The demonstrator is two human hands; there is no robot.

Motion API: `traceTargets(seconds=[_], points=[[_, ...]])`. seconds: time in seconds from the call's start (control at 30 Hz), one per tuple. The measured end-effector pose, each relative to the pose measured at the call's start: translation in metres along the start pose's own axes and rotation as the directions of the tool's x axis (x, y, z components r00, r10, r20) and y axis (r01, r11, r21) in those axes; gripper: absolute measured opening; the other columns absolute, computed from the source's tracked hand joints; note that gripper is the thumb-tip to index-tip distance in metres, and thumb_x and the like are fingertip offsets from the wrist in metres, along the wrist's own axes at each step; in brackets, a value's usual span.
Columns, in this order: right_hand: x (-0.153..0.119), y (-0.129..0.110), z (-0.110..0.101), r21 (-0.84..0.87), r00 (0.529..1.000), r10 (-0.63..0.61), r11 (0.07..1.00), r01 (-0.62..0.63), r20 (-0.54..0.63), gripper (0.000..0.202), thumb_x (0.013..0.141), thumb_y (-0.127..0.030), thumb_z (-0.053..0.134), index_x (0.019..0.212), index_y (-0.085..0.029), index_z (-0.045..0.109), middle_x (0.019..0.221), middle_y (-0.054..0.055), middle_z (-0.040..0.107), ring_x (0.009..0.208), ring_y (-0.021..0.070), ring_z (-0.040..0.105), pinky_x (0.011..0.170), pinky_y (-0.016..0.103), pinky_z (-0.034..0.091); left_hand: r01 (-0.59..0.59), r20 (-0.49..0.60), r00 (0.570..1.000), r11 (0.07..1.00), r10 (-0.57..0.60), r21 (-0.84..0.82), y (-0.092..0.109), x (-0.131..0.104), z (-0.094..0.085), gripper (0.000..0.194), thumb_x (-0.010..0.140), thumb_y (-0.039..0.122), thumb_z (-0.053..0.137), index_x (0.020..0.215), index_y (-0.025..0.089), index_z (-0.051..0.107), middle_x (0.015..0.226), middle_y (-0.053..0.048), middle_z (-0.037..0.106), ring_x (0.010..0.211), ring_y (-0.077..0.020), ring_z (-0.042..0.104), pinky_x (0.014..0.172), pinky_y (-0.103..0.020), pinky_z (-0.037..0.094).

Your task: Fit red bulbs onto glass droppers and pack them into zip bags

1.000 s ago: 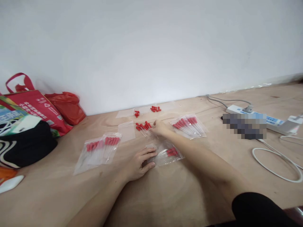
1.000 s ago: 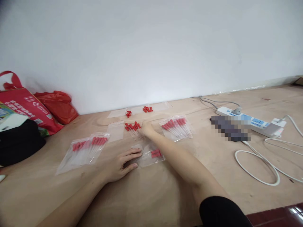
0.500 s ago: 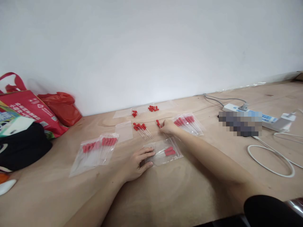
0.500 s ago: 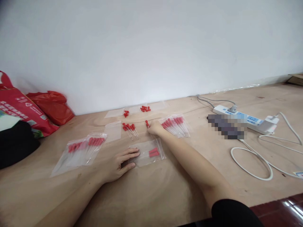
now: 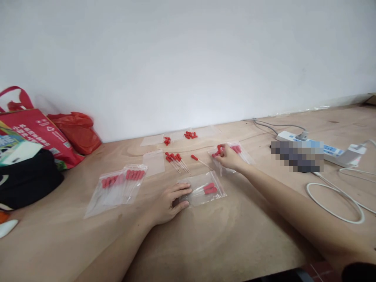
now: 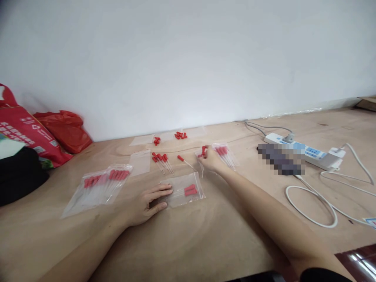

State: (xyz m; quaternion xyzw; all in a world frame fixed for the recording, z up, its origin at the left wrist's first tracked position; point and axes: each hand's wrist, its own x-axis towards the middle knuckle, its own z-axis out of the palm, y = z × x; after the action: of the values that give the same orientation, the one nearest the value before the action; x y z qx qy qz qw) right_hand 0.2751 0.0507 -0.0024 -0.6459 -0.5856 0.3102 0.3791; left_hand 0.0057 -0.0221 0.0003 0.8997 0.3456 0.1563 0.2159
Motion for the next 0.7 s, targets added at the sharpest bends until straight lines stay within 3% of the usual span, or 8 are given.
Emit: traceTargets(seconds=[0.13, 0.33, 0.5, 0.7], points=[[-0.021, 0.023, -0.005, 0.266, 0.993, 0.0, 0.963, 0.031, -0.115, 0.072, 0.068, -0.03, 0.056, 0.126, -0.016, 0.015, 0.057, -0.009, 0.043, 0.039, 0.0083, 0.044, 0.039, 0.02, 0.036, 0.0, 0.013, 1.0, 1.0, 0.0, 0.0, -0.003, 0.0, 0.001, 0.034, 0.082, 0.031, 0.048, 0.115, 0.024, 0.052, 0.123, -0.005, 0.05, 0.115, -0.0199, 0.044, 0.1, -0.043, 0.033], [-0.045, 0.026, 0.013, 0.545, 0.991, 0.053, 0.838, 0.022, -0.121, 0.048, 0.074, -0.041, 0.047, 0.109, -0.023, 0.019, 0.061, -0.008, 0.047, 0.046, 0.0101, 0.053, 0.045, 0.024, 0.047, 0.007, 0.017, 1.0, 1.0, -0.007, 0.016, -0.002, 0.0, 0.001, 0.036, 0.083, 0.031, 0.047, 0.118, 0.025, 0.049, 0.123, -0.003, 0.05, 0.116, -0.019, 0.043, 0.101, -0.042, 0.032], [-0.064, 0.016, 0.02, 0.684, 0.997, 0.078, 0.728, -0.056, -0.001, 0.033, 0.076, -0.046, 0.043, 0.094, -0.024, 0.025, 0.063, -0.006, 0.052, 0.049, 0.0097, 0.057, 0.054, 0.026, 0.05, 0.079, 0.022, 0.997, 0.996, -0.08, 0.052, 0.001, -0.001, 0.0, 0.043, 0.081, 0.034, 0.048, 0.123, 0.023, 0.043, 0.125, -0.006, 0.048, 0.116, -0.0206, 0.043, 0.1, -0.043, 0.032], [-0.075, 0.011, 0.011, 0.484, 0.958, -0.03, 0.867, -0.118, 0.287, 0.037, 0.063, -0.048, 0.061, 0.079, -0.02, 0.043, 0.058, -0.006, 0.053, 0.029, 0.0025, 0.035, 0.028, 0.017, 0.026, 0.087, 0.028, 0.996, 0.995, -0.088, 0.05, 0.002, -0.001, 0.0, 0.044, 0.082, 0.034, 0.048, 0.124, 0.025, 0.041, 0.126, -0.004, 0.047, 0.117, -0.0206, 0.042, 0.1, -0.043, 0.032]])
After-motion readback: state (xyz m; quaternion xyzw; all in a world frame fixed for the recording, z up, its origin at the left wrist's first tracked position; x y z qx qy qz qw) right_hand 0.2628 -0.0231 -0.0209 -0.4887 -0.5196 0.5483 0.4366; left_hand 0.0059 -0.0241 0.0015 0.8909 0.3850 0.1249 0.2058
